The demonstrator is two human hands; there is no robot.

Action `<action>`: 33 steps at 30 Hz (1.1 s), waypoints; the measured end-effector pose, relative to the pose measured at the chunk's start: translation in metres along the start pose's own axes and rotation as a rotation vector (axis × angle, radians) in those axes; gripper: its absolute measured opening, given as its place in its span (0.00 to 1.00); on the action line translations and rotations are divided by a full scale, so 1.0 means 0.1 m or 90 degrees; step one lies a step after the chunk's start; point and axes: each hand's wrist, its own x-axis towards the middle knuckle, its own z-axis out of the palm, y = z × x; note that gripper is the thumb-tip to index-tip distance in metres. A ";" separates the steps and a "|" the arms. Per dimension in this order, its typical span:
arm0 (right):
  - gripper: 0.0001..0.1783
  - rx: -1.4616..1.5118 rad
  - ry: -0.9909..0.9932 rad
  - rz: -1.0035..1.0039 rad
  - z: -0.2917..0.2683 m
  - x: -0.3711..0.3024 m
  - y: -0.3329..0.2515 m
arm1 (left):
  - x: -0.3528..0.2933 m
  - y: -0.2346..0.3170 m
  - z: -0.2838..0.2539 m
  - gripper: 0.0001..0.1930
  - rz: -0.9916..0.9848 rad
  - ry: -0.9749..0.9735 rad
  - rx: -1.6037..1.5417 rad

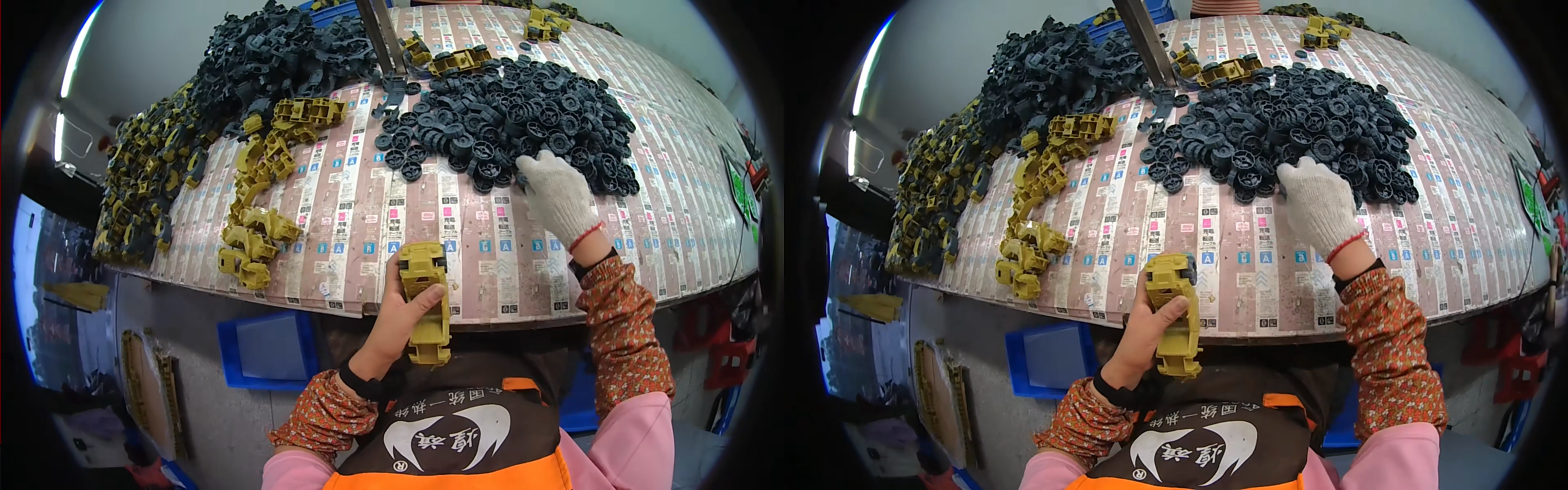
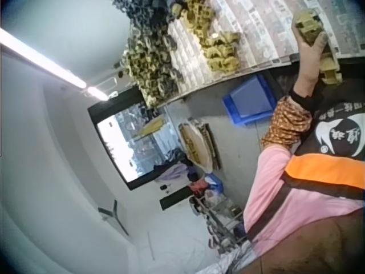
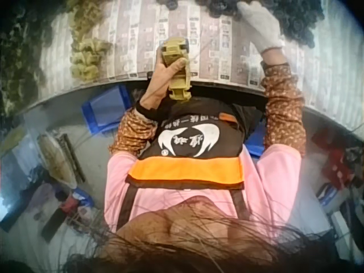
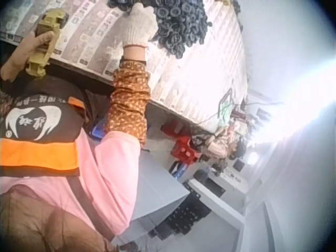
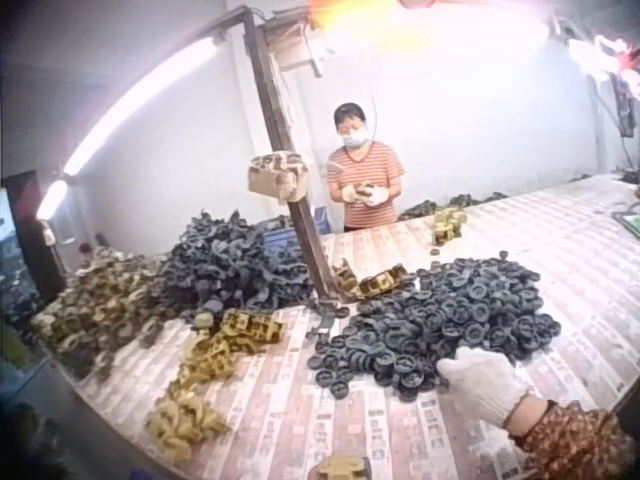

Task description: The person sits at a table and repeatedly picks up yellow plastic frames and black circular inserts. They press the black inserts into the yellow frames by hand, one at a time, and place the assembled units back on the table. The task involves repetitive manual assembly of small plastic components.

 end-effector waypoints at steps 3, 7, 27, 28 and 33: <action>0.06 -0.051 -0.096 0.000 0.15 0.01 -0.01 | -0.04 -0.01 -0.03 0.36 -0.018 0.022 -0.019; 0.07 -0.058 -0.048 -0.003 0.26 -0.01 -0.04 | -0.06 -0.03 -0.05 0.33 -0.028 0.039 -0.027; 0.10 0.983 -0.279 0.260 -0.54 -1.13 -1.40 | -0.05 0.09 0.04 0.20 0.077 0.161 -0.207; 0.11 0.998 -0.268 0.279 -0.52 -1.17 -1.43 | -0.06 0.11 0.08 0.19 0.096 0.165 -0.188; 0.12 0.972 -0.266 0.300 -0.52 -1.22 -1.48 | -0.07 0.10 0.05 0.20 0.137 0.143 -0.173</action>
